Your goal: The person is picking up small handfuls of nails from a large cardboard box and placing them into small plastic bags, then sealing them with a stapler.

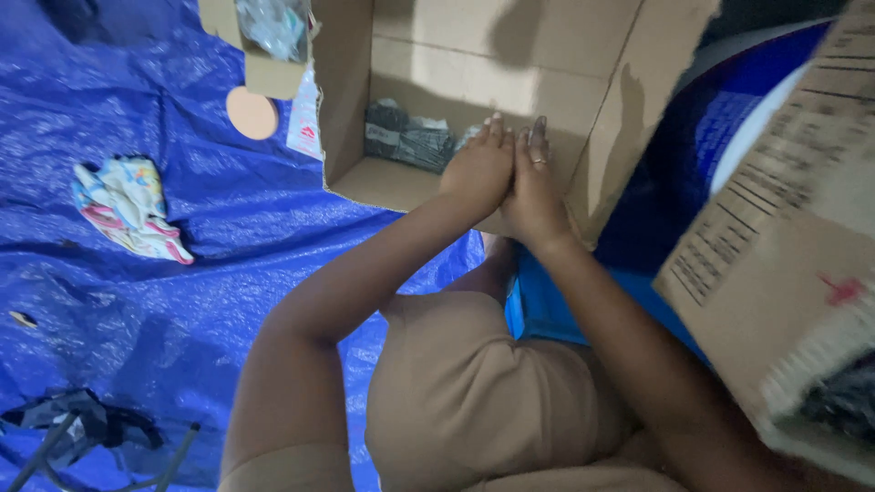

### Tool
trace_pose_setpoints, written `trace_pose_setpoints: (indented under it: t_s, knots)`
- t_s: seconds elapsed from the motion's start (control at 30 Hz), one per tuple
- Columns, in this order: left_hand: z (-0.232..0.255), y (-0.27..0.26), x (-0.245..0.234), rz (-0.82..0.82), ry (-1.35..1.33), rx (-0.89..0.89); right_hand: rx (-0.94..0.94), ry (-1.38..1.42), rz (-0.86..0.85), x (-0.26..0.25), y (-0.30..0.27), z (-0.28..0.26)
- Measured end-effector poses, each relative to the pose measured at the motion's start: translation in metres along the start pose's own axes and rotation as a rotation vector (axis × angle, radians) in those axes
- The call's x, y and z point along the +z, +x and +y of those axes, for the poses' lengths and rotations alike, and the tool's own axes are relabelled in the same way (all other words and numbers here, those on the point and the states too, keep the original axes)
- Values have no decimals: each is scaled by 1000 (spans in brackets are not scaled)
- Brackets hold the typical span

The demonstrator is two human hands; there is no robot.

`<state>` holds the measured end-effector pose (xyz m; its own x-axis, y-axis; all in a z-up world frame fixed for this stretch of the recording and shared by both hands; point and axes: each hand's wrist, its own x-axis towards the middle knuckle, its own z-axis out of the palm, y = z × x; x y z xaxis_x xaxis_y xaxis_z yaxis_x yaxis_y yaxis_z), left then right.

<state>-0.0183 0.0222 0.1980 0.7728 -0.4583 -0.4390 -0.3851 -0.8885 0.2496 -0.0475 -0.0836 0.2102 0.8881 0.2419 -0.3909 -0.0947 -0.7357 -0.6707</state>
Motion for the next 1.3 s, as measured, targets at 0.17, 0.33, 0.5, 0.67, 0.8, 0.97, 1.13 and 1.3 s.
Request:
trace_pose_setpoints:
  t_s: [0.17,0.33,0.5,0.67,0.8,0.97,1.13,1.3]
  knots:
    - [40,-81,-101,323,18,60,-284,123,215,-54,-66,-70]
    - [98,-141,-157,606,-31,159,-486,101,358,-108,-140,-99]
    - [173,-180,-197,675,-102,255,-612,68,385,-169,-215,-101]
    - [247,-175,-191,729,-42,311,-659,-6,429,-213,-264,-56]
    - [304,-152,-171,700,-25,328,-651,-146,523,-237,-289,-1]
    - [365,-119,-140,746,114,308,-434,-297,480,-266,-318,60]
    - [394,-82,-115,790,225,267,-378,-389,507,-280,-318,106]
    - [398,-69,-103,797,269,201,-325,-415,404,-281,-305,119]
